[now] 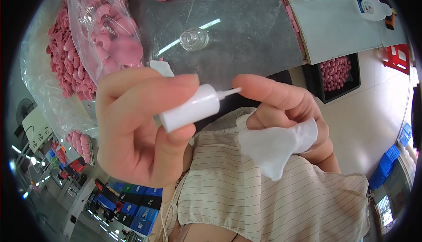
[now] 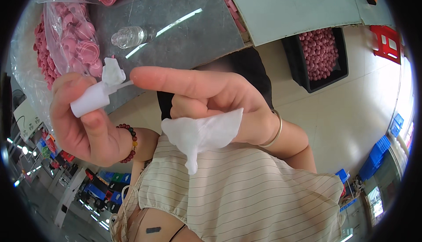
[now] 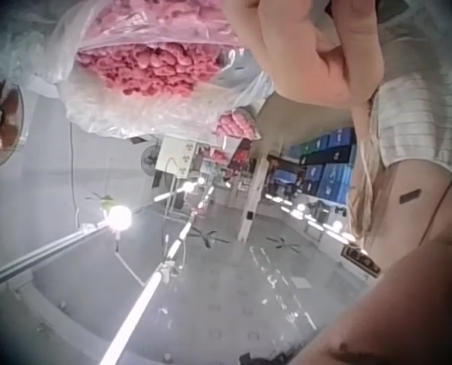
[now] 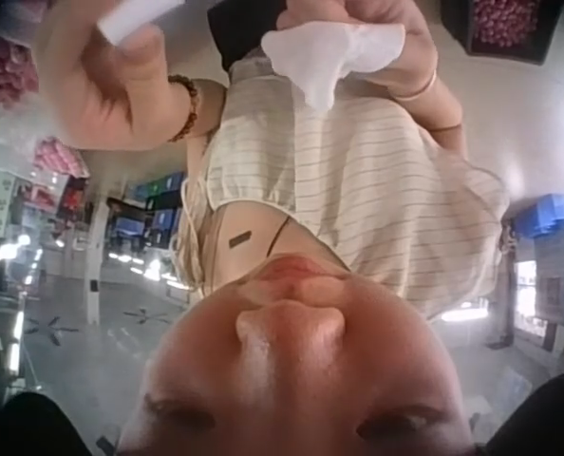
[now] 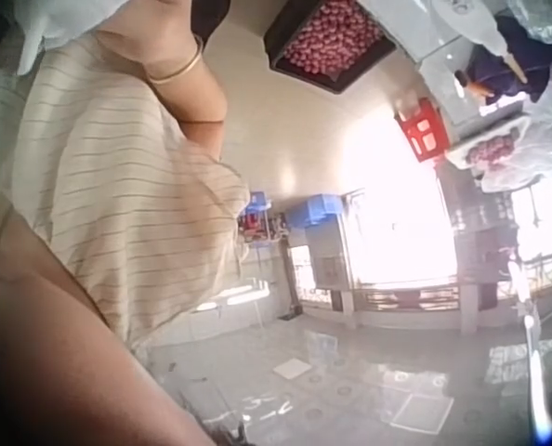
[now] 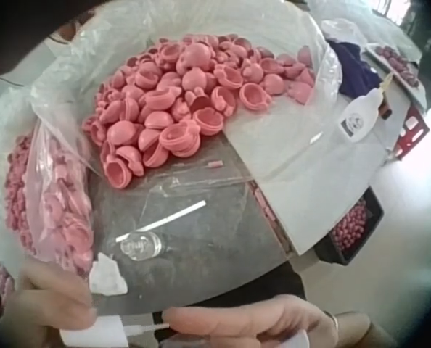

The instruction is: Cleaning and applying liquid treatment to small toy components at a workbench.

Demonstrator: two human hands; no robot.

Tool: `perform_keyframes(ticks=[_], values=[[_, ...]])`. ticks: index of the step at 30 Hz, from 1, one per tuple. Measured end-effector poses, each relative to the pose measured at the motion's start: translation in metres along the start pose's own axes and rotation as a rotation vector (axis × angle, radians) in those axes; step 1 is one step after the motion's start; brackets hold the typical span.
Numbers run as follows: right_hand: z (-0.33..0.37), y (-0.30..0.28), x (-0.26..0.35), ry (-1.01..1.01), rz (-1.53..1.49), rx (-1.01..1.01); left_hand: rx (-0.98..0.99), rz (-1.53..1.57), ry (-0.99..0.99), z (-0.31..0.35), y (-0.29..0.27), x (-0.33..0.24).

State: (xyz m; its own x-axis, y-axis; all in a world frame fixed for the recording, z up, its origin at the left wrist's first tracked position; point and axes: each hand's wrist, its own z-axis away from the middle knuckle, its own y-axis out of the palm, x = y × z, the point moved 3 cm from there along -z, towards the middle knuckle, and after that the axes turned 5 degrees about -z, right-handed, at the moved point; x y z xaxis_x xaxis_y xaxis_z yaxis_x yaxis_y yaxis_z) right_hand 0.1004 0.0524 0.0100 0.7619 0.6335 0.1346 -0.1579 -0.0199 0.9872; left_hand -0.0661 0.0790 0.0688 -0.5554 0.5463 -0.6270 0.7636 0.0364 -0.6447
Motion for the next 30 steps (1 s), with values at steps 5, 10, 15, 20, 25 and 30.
perform_keyframes(ticks=[5,10,15,20,25,30], values=[[-0.003,0.002,0.0,0.009,-0.006,0.0,0.085,0.172,0.093,-0.004,0.005,0.003],[-0.004,0.007,-0.002,0.006,-0.021,-0.013,-0.069,0.046,-0.035,0.002,0.0,0.0],[-0.005,0.001,-0.002,-0.048,0.201,-0.037,0.08,0.13,0.107,-0.006,0.003,0.004],[-0.007,0.007,-0.004,-0.009,0.234,0.015,-0.015,0.004,0.162,-0.006,0.0,-0.002],[-0.006,0.003,-0.003,-0.05,0.227,-0.012,0.053,-0.095,0.135,-0.009,-0.005,0.004],[-0.005,0.004,-0.002,-0.041,0.308,0.038,0.14,-0.099,0.169,-0.012,-0.007,0.002]])
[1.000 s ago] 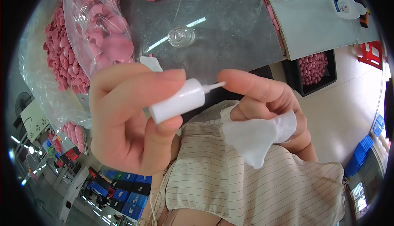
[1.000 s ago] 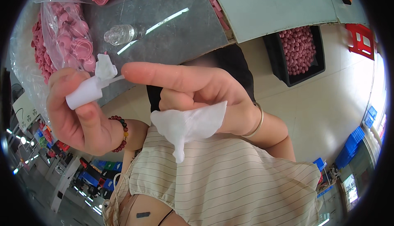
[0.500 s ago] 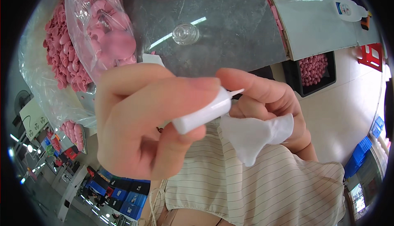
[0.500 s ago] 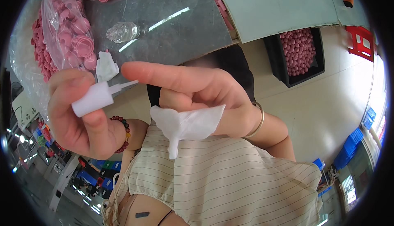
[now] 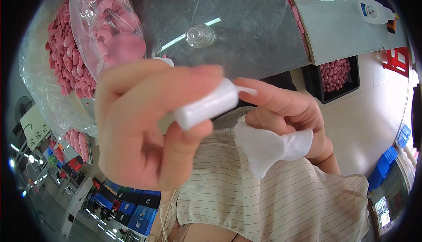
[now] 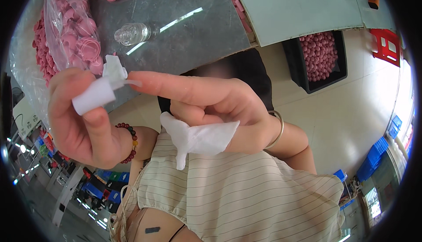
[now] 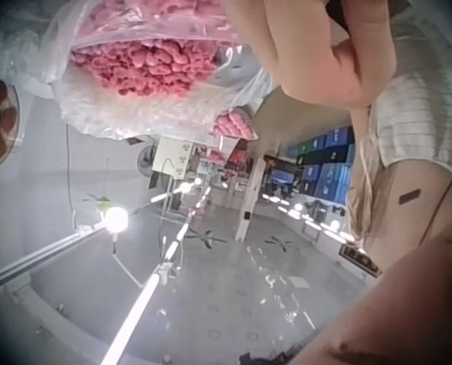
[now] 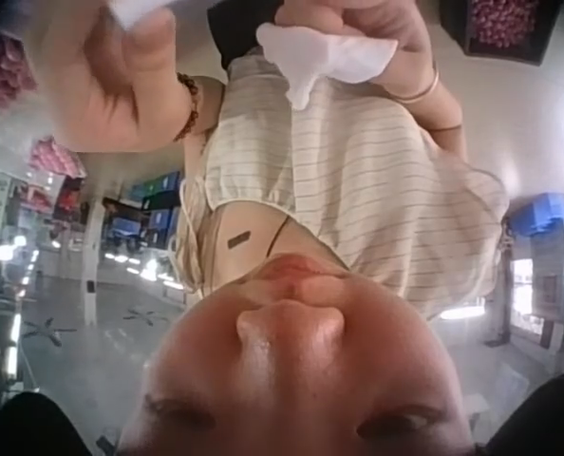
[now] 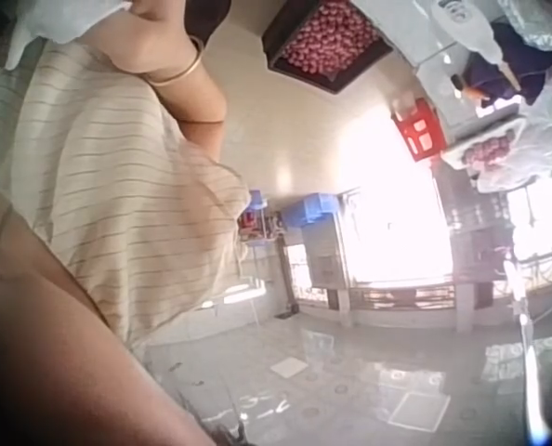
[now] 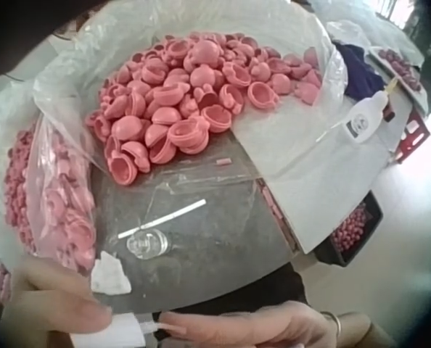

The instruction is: Cleaning and applying liquid treatment to small toy components at a workbench.

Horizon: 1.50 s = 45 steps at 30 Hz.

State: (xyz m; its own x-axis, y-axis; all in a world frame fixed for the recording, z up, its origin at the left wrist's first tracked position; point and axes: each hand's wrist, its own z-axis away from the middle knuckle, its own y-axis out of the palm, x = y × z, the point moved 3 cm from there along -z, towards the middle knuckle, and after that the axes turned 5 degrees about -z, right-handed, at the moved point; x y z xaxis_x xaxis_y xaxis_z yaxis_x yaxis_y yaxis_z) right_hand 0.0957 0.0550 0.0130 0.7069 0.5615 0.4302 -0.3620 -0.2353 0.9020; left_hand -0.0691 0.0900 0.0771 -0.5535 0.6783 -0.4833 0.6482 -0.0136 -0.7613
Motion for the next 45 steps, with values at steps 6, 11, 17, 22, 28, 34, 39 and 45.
perform_keyframes(ticks=[6,11,17,22,28,34,39,45], values=[[0.001,0.001,-0.001,-0.027,-0.049,-0.033,-0.337,0.021,-0.342,0.01,0.004,0.005],[0.0,0.0,0.003,-0.157,0.205,0.022,-0.294,-0.054,-0.318,0.007,-0.001,0.002],[-0.009,-0.003,0.019,-0.261,0.45,0.131,-0.272,-0.106,-0.359,0.001,0.011,0.007],[-0.004,0.0,0.024,-0.159,0.568,0.153,-0.204,-0.081,-0.414,-0.001,0.01,0.006],[-0.001,-0.008,0.009,-0.338,0.26,0.064,-0.22,-0.125,-0.435,-0.005,0.017,0.004],[0.0,-0.01,0.011,-0.38,0.305,0.11,-0.123,-0.204,-0.368,-0.012,0.021,0.002],[0.0,-0.008,0.012,-0.322,0.211,0.002,-0.188,-0.31,-0.184,-0.003,0.011,-0.004],[0.0,0.0,0.012,-0.214,0.262,-0.048,-0.409,0.43,-0.233,0.033,0.064,-0.029]])
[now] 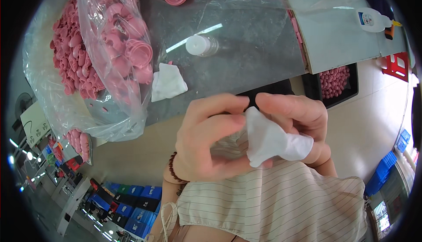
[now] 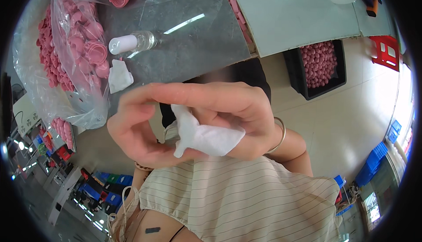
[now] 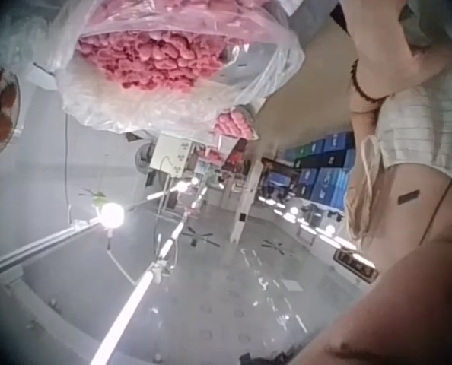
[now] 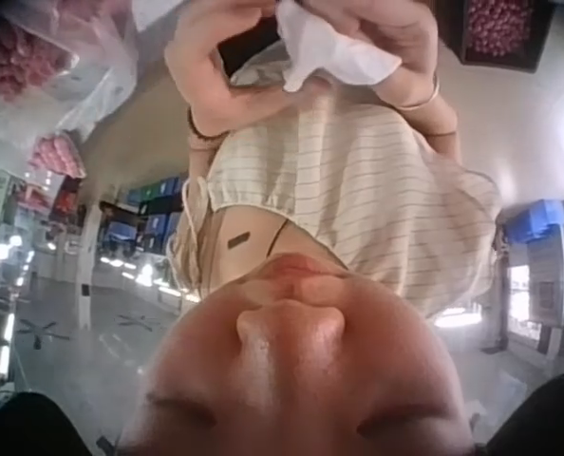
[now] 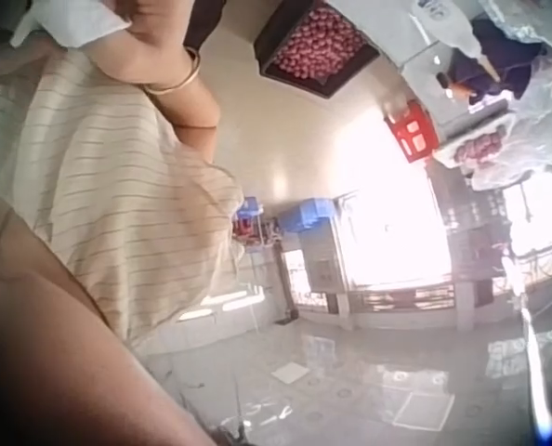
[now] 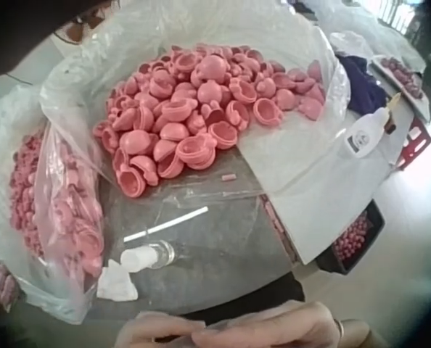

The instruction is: Cleaning and applying liquid treatment to small toy components at a workbench.

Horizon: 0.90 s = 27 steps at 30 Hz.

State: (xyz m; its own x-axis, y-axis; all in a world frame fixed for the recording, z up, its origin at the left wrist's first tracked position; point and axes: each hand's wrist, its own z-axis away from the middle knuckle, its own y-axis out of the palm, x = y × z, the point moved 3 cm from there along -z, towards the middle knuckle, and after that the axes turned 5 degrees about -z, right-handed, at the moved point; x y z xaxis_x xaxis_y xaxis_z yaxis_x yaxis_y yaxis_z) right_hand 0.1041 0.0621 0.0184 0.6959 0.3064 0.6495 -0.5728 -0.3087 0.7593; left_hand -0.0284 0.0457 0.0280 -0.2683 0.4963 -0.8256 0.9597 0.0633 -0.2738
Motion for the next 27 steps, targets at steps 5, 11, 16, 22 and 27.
perform_keyframes(ticks=[5,11,16,22,27], values=[[-0.001,0.0,0.01,-0.004,0.421,0.095,0.132,-0.114,0.068,0.002,-0.021,0.003],[-0.002,-0.008,0.003,-0.355,0.789,0.096,0.041,-0.143,0.222,0.005,-0.032,-0.002],[0.003,0.013,-0.001,-0.747,0.664,-0.077,-0.401,-0.245,0.256,0.014,-0.026,-0.019],[0.01,0.013,0.005,-0.762,0.875,0.115,-0.385,-0.248,0.255,0.027,-0.034,-0.023],[0.009,0.012,0.001,-0.81,0.951,0.149,-0.446,-0.306,0.243,0.029,-0.034,-0.027]])
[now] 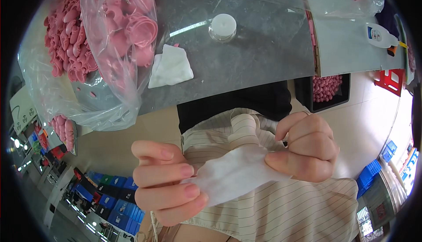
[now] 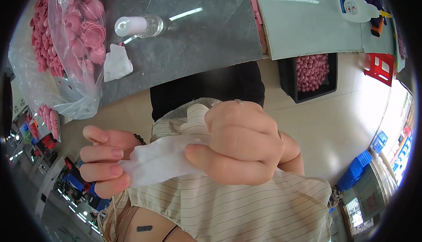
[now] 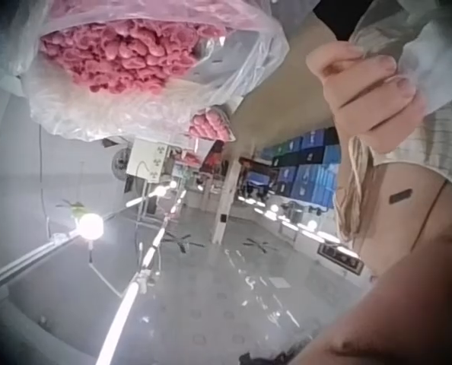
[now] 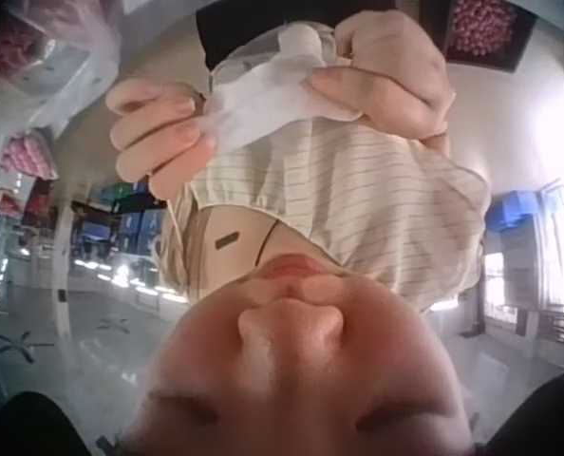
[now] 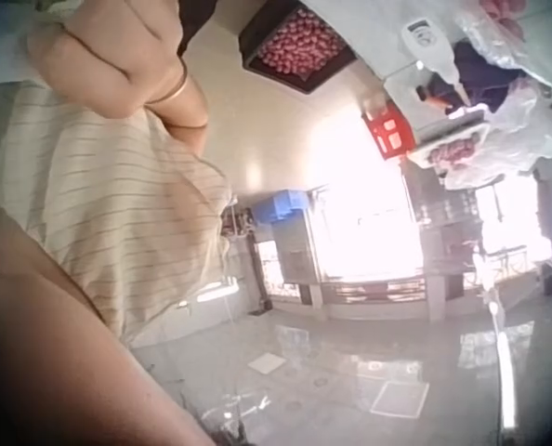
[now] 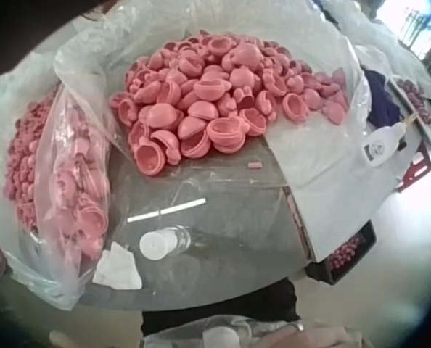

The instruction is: Cleaning and applying liquid treatment to small toy components at a workbench.

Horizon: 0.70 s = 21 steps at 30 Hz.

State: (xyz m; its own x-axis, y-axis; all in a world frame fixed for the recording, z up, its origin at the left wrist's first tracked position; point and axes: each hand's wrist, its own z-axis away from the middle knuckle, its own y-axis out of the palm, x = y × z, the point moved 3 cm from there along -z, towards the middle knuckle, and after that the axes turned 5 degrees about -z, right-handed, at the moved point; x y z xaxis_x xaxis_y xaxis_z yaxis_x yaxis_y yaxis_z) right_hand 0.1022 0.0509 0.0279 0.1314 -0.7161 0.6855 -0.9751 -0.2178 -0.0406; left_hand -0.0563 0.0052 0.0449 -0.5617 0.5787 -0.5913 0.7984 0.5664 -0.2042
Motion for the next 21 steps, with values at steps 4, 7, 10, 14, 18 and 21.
perform_keyframes(ticks=[4,7,10,14,18,21], values=[[0.001,-0.001,0.003,-0.091,0.074,0.012,-0.007,-0.021,0.026,0.0,-0.003,-0.001],[0.0,-0.004,0.0,-0.085,0.073,0.099,0.009,-0.016,0.043,0.001,-0.004,0.0],[-0.006,-0.006,0.004,-0.001,0.018,0.154,0.049,-0.003,0.062,0.003,-0.007,-0.001],[-0.002,0.0,0.004,0.027,0.024,0.108,0.071,-0.004,0.107,0.003,-0.007,0.002],[-0.001,0.008,0.002,0.027,-0.011,-0.005,0.051,-0.058,0.138,0.004,-0.008,0.001],[0.0,0.009,0.001,0.005,0.033,-0.095,0.077,-0.053,0.119,0.003,-0.01,-0.002]])
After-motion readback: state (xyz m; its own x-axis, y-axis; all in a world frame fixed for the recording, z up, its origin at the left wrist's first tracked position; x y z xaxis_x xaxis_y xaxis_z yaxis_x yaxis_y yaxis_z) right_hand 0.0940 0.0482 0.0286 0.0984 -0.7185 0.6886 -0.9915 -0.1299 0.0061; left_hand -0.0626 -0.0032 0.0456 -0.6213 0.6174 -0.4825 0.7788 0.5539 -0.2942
